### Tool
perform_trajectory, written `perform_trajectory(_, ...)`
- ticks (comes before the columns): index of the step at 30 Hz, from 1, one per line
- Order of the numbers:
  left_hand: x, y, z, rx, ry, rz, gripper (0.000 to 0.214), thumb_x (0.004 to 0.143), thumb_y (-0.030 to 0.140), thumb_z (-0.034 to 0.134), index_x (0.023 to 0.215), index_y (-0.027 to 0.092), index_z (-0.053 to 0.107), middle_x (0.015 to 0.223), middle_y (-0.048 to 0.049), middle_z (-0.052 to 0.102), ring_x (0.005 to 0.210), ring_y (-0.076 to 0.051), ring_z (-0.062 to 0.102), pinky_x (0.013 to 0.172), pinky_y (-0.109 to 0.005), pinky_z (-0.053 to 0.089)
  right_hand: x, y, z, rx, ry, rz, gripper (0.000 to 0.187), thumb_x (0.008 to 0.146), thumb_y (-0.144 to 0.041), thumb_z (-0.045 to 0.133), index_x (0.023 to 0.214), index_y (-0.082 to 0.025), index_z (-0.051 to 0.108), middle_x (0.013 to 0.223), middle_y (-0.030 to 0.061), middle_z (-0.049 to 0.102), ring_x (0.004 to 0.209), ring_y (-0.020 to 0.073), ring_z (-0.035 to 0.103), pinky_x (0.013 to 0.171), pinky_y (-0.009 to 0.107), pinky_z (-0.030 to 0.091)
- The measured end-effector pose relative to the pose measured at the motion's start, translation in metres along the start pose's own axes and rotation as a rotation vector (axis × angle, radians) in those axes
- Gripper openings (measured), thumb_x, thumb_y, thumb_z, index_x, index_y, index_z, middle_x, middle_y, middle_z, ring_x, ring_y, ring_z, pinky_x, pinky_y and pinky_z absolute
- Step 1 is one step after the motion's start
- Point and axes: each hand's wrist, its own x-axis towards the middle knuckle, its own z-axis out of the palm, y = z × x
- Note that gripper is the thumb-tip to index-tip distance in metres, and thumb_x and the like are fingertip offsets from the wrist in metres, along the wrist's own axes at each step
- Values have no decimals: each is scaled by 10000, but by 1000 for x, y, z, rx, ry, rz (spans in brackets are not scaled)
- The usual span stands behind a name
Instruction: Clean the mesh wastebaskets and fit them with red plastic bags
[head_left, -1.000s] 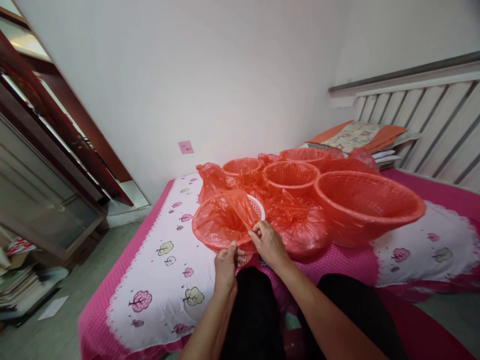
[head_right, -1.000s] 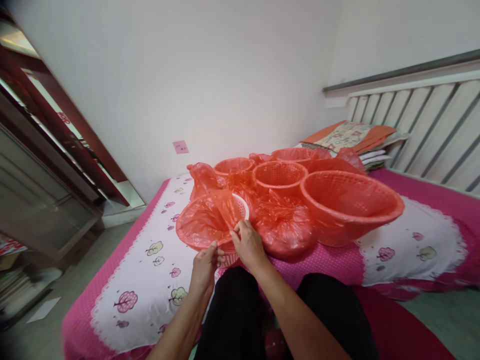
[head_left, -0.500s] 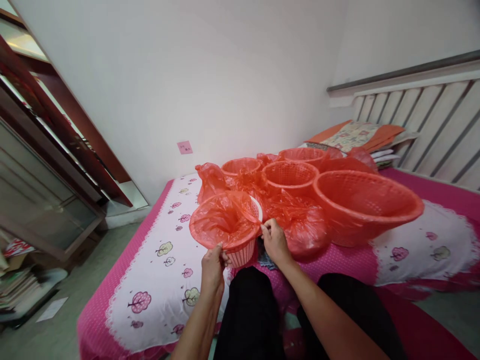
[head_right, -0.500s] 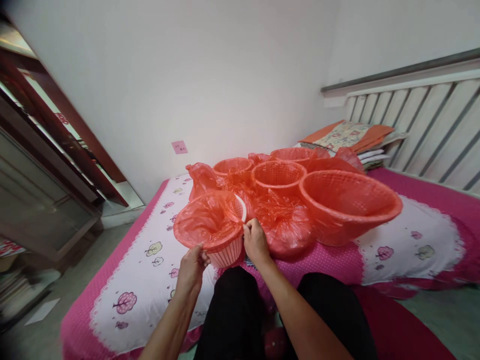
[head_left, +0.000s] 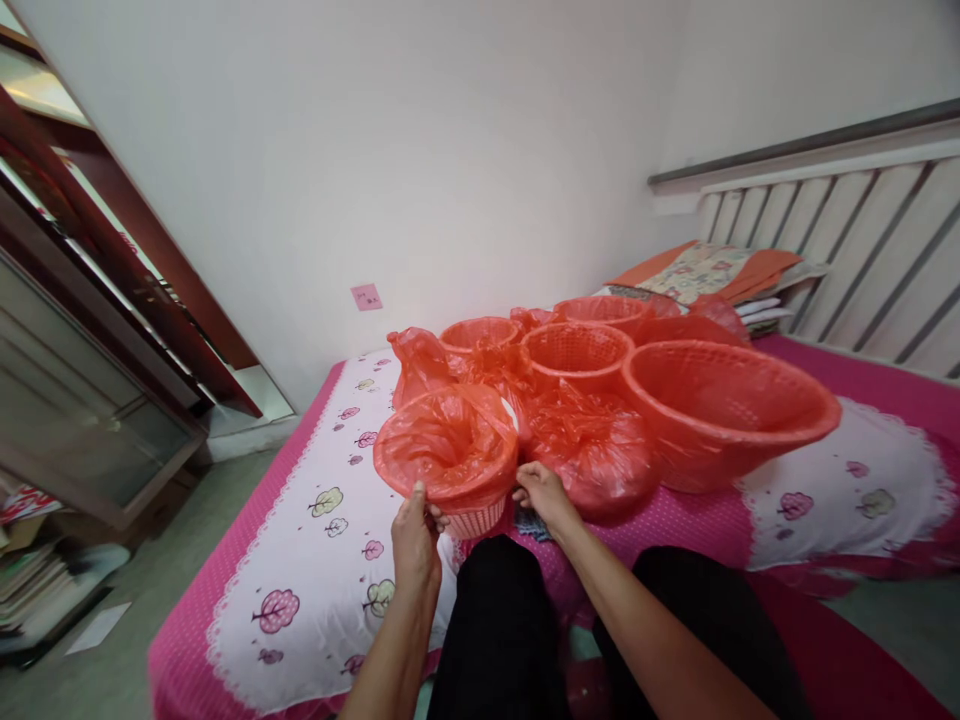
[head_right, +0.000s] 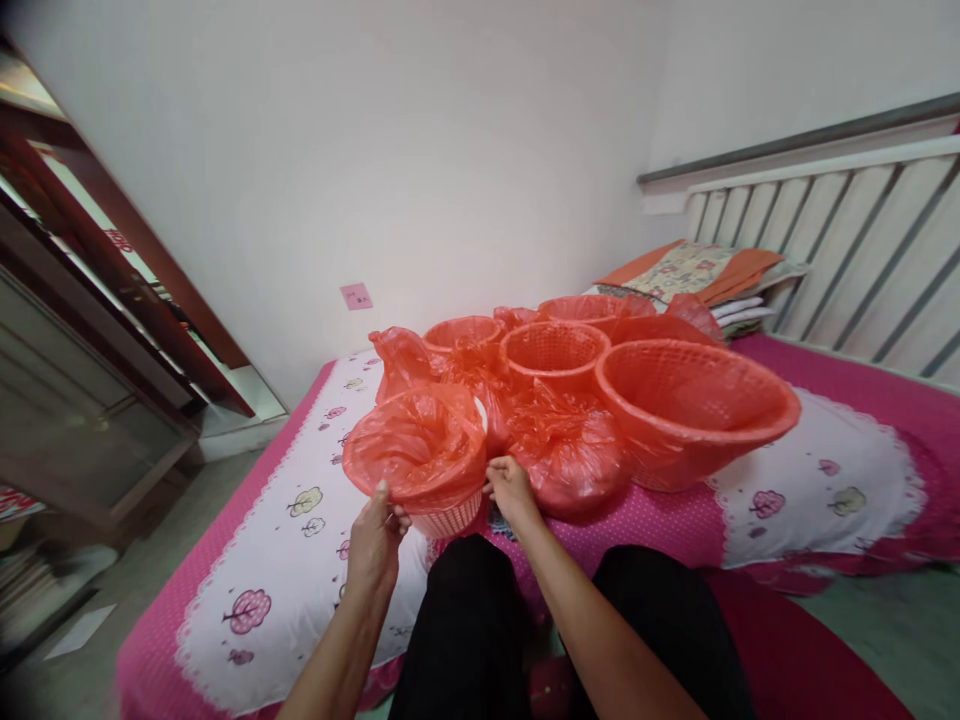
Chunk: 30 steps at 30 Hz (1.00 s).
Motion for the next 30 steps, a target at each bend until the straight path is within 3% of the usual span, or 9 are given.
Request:
perform_trajectory(4, -11, -4, 1, 55, -21, -38, 591, 545, 643, 933, 683, 171, 605, 576, 11, 671, 437, -88, 556, 470, -214, 377, 10, -18, -16, -56, 116, -143, 351, 859, -488, 572, 1039, -198, 657, 931, 103, 757, 742, 219, 724, 690, 363, 598)
perform_trajectory(8, -23, -7, 14, 58, -50, -113, 582, 529, 572, 970, 728, 144, 628, 712, -83, 776, 428, -108, 605, 433, -199, 334, 15, -45, -22, -155, 131, -329, 305, 901, -416, 580, 1079, -200, 701, 1124, 138, 729, 936, 254, 696, 883, 424, 575)
perform_trajectory(12, -29, -4, 32, 22, -77, -192, 388, 729, 417, 889, 822, 134, 640, 852, -172, 819, 466, -153, 678, 435, -211, 405, 20, -65, -13, -254, 73, -429, 253, 899, -377, 606, 1046, -217, 737, 1069, 105, 682, 898, 243, 657, 875, 409, 559)
perform_trajectory(16, -26, 0, 41, -10, -43, -208, 137, 882, 239, 713, 862, 149, 612, 845, -140, 820, 505, -149, 715, 448, -192, 448, 33, -71, -5, -330, 41, -414, 134, 835, -341, 685, 879, -222, 727, 964, 68, 650, 780, 206, 610, 843, 388, 535)
perform_trajectory(19, -20, 4, 39, -11, -2, -185, 95, 897, 185, 658, 843, 159, 585, 723, -95, 785, 514, -155, 725, 439, -176, 440, 42, -70, -2, -356, 21, -368, 95, 772, -305, 731, 762, -224, 684, 847, 30, 633, 742, 188, 591, 768, 340, 505)
perform_trajectory(24, -15, 8, 26, 6, 15, -150, 107, 861, 199, 678, 827, 153, 588, 654, -83, 753, 517, -186, 735, 434, -184, 452, 42, -71, 2, -322, -13, -327, 153, 689, -324, 799, 730, -226, 690, 750, -7, 606, 707, 166, 546, 724, 304, 445)
perform_trajectory(30, -8, 15, 12, -19, 51, -105, 106, 798, 187, 681, 797, 163, 578, 623, -16, 701, 542, -200, 755, 438, -187, 466, 36, -67, 4, -143, -37, -259, 250, 779, -432, 671, 655, -229, 594, 665, -12, 600, 649, 162, 537, 664, 295, 435)
